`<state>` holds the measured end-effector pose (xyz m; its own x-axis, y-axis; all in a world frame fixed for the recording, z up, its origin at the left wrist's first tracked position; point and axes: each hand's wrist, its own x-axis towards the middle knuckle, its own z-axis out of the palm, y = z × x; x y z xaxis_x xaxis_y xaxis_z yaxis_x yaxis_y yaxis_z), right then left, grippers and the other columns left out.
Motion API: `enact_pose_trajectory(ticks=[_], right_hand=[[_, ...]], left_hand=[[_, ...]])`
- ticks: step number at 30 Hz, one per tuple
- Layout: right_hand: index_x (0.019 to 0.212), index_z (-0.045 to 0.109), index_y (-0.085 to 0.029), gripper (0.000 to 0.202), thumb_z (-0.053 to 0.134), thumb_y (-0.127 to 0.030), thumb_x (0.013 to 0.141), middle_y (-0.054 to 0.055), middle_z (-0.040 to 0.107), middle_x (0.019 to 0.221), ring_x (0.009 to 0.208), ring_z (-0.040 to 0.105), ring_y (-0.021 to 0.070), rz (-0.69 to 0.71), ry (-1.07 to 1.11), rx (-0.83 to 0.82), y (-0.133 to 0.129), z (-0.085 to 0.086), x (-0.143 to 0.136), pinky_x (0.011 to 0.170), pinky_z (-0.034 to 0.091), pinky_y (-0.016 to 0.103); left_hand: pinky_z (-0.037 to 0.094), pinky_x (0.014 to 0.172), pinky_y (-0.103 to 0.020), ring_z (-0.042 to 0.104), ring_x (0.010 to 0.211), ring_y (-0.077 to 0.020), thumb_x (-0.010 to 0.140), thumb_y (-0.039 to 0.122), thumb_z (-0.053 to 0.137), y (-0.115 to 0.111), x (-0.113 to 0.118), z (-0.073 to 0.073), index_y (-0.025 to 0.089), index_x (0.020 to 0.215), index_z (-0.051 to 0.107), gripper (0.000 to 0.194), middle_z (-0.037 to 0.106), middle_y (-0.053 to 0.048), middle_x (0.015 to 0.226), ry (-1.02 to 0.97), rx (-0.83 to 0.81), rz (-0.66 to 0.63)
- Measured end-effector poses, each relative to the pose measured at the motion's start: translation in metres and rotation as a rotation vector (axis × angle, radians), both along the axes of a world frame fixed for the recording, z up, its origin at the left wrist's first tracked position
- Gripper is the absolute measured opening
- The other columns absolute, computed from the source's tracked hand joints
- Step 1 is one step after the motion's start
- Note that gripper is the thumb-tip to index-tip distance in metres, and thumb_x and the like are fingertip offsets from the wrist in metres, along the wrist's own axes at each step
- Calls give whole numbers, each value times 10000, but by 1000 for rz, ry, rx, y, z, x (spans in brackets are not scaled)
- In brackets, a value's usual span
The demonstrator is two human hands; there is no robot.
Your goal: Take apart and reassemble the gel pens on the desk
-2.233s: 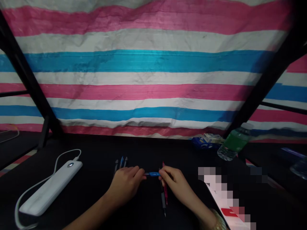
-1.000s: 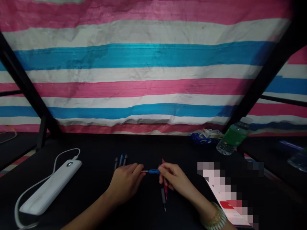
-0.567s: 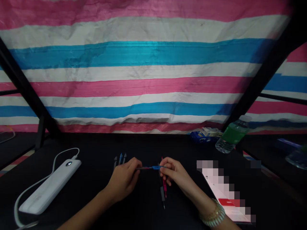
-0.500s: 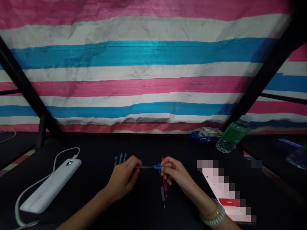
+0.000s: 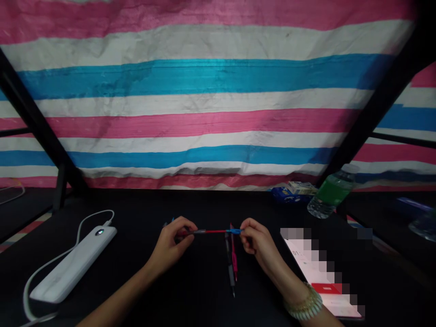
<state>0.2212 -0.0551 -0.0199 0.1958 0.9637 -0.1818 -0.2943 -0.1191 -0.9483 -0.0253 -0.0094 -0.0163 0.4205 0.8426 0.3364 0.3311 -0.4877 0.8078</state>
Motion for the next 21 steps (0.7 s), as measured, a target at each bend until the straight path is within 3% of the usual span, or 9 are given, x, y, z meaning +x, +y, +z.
enact_pose_trajectory(ticks=[8,14,17,21], right_hand=[[664,477,-201,123,523,-203,549,-84,439,444,397,303,50,5,1,-2,1,-3,0,377,129,175],[889,571,-195,239,577,-225,652,-61,516,520,427,338,64,266,-165,20,-4,3,-6,396,142,181],[1023,621,-181,305,636,-330,758,-69,466,542,454,333,66,358,-294,88,-8,6,-9,411,165,188],[1056,677,-176,366,676,-413,778,-76,395,575,469,311,60,451,-359,139,-11,5,-13,425,192,199]], left_hand=[[479,671,-250,613,758,-152,802,215,631,-1,3,0,198,919,677,127,651,-36,911,-89,-30,23],[527,707,-246,647,752,-145,748,263,733,1,7,-6,179,885,648,182,665,-29,858,-350,-323,-45],[518,719,-233,651,748,-135,723,251,764,-1,10,-9,167,839,645,185,663,-22,836,-410,-373,-72],[509,712,-231,647,748,-135,720,241,776,-4,12,-10,163,840,647,193,667,-28,841,-436,-382,-101]])
